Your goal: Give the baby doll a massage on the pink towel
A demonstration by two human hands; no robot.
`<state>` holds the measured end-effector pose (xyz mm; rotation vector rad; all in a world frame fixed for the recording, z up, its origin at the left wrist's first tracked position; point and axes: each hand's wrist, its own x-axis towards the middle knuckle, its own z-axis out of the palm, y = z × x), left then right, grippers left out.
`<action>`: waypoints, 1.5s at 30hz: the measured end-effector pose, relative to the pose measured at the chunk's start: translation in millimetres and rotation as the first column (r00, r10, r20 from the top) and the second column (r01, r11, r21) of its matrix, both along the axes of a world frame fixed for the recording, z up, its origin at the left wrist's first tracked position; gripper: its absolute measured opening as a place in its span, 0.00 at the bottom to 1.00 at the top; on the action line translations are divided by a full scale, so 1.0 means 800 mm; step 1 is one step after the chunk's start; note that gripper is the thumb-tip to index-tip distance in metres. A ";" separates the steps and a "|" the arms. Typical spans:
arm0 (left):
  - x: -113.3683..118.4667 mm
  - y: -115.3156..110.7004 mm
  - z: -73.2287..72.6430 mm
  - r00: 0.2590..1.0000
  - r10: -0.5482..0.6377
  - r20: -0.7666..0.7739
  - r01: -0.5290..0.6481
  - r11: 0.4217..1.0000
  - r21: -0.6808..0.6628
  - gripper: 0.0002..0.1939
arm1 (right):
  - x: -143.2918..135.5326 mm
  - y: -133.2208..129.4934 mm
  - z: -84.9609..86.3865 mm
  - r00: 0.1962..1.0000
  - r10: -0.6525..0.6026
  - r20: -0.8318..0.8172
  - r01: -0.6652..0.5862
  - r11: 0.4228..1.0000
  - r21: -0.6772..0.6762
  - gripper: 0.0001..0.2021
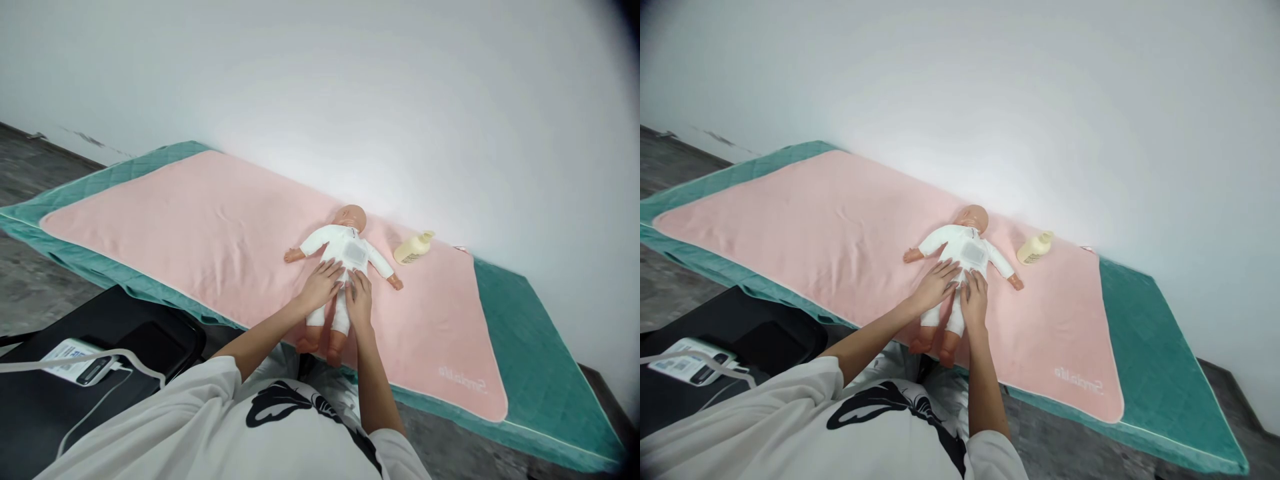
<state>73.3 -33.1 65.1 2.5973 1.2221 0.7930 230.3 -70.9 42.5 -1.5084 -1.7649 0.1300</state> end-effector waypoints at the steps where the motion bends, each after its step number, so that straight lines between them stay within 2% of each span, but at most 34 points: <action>1: 0.000 0.001 0.000 1.000 -0.005 -0.014 0.005 1.000 0.002 0.21 | 0.000 0.001 -0.001 1.000 -0.001 0.000 0.001 1.000 -0.007 0.20; 6: 0.002 0.004 -0.003 0.999 -0.004 -0.051 0.005 1.000 0.008 0.21 | 0.000 0.003 -0.005 1.000 -0.005 -0.020 0.004 1.000 -0.025 0.20; 15: 0.002 0.006 -0.007 1.000 -0.005 -0.006 0.005 1.000 0.010 0.20 | -0.002 0.006 -0.007 0.999 -0.003 -0.045 0.001 0.999 -0.038 0.20; 20: 0.001 0.012 -0.003 0.997 -0.005 0.074 0.002 0.999 0.036 0.18 | -0.001 0.006 -0.001 0.997 -0.023 -0.068 0.023 1.000 0.005 0.20; 24: 0.006 0.023 0.001 0.991 -0.010 0.130 -0.001 0.997 0.083 0.18 | -0.002 0.012 0.008 0.998 -0.010 -0.061 0.009 1.000 -0.018 0.20; 32: 0.014 0.036 -0.001 1.000 -0.005 0.028 0.004 0.999 0.052 0.17 | -0.001 0.023 0.004 0.996 -0.017 -0.088 0.014 0.999 -0.034 0.21; 45: 0.017 0.036 -0.010 0.998 0.015 0.057 -0.019 0.997 0.071 0.17 | 0.000 0.028 0.002 0.996 -0.025 -0.090 0.023 0.999 -0.028 0.20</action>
